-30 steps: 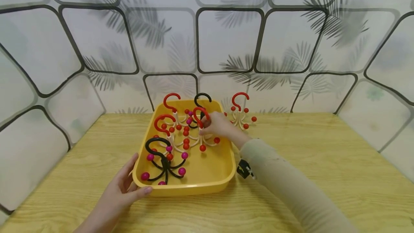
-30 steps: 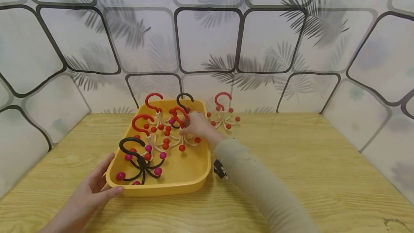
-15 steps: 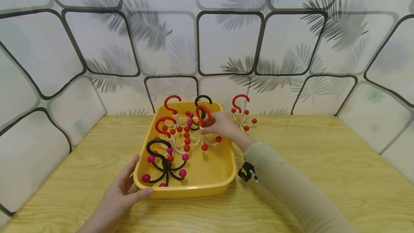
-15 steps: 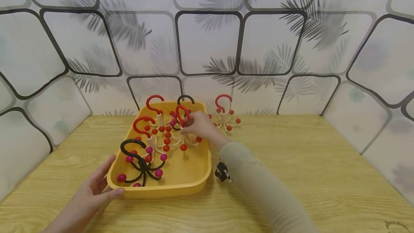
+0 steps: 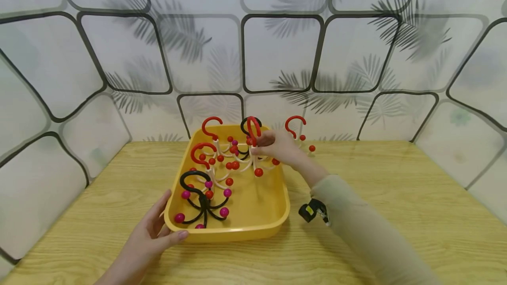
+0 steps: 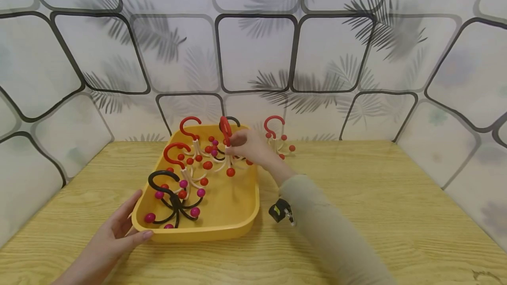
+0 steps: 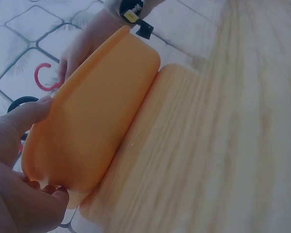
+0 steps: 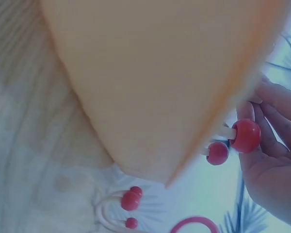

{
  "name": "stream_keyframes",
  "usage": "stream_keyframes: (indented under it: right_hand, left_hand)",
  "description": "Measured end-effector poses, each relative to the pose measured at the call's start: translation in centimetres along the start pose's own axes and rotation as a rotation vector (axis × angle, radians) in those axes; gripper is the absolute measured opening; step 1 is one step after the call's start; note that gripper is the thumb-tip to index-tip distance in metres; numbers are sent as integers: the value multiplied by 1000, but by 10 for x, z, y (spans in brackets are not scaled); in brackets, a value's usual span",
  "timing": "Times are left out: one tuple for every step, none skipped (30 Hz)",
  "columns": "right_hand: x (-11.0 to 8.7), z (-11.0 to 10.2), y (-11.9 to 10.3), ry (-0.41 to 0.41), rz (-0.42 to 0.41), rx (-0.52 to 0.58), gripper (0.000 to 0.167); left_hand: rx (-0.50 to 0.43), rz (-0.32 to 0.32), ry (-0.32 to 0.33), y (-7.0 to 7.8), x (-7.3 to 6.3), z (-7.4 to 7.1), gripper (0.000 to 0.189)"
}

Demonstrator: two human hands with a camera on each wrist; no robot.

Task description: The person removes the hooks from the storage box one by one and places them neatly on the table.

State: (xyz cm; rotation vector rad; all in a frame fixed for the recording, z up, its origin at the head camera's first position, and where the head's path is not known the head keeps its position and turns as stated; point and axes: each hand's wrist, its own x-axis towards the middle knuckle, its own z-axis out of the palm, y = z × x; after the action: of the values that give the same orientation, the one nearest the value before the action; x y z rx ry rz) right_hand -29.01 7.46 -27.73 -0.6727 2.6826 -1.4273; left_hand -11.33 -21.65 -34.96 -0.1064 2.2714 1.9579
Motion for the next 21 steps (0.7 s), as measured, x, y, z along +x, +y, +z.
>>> stream_keyframes:
  right_hand:
    - [-2, -4, -1, 6, 1, 0, 31]
    - [-3, -8, -2, 14, 2, 7, 31]
    - [-5, -12, -2, 20, -1, 9, 30]
    - [-7, -16, -3, 28, -10, 9, 31]
    - [-8, -20, -3, 36, -22, 5, 31]
    - [-9, -25, -2, 45, -27, 2, 32]
    - [-11, -30, -1, 57, -31, -4, 33]
    - [-12, -34, 0, 69, -33, -8, 34]
    - [-13, -39, 2, 84, -35, -20, 34]
    - [-15, -44, 4, 95, -36, -26, 35]
    - [-16, -48, 6, 108, -35, -34, 35]
    - [-18, -53, 9, 117, -34, -36, 36]
    - [-20, -58, 11, 125, -30, -34, 36]
    - [-21, -62, 13, 132, -34, -36, 36]
    - [-22, -67, 16, 140, -35, -45, 37]
    - [-24, -71, 18, 144, -34, -47, 38]
    - [-26, -76, 19, 148, -29, -49, 38]
    - [-27, -80, 21, 152, -20, -58, 40]
    - [-29, -84, 22, 156, -7, -66, 41]
    - [-30, -89, 23, 160, 5, -76, 42]
    - [-32, -93, 25, 160, 22, -81, 44]
  left_hand:
    - [-2, 1, 0, 0, 0, 0, 101]
    - [-4, 2, 0, 0, 0, 0, 101]
    - [-7, 2, 0, 0, 0, 0, 101]
    - [-10, 3, -1, 0, 0, 0, 101]
    - [-14, 4, -2, 0, 0, 0, 100]
    - [-17, 4, -3, 0, 0, 0, 100]
    - [-21, 5, -4, 0, 0, 0, 100]
    - [-23, 5, -4, 0, 0, 0, 100]
    - [-25, 6, -4, 0, 0, 0, 100]
    - [-25, 6, -4, 0, 0, 0, 100]
    - [-26, 6, -4, 0, 0, 0, 100]
    - [-27, 6, -4, 0, 0, 0, 100]
    - [-28, 8, -4, 0, 0, 0, 100]
    - [-28, 7, -3, 0, 0, 0, 100]
    - [-28, 6, -2, 0, 0, 0, 100]
    - [-27, 5, 0, 1, 0, 0, 101]
    - [-27, 4, 2, 1, 0, 0, 101]
    - [-28, 4, 3, 1, -1, 0, 101]
    - [-28, 4, 4, 2, -1, 1, 101]
    - [-28, 2, 5, 2, -1, 1, 101]
    - [-29, 2, 4, 3, -1, 1, 101]
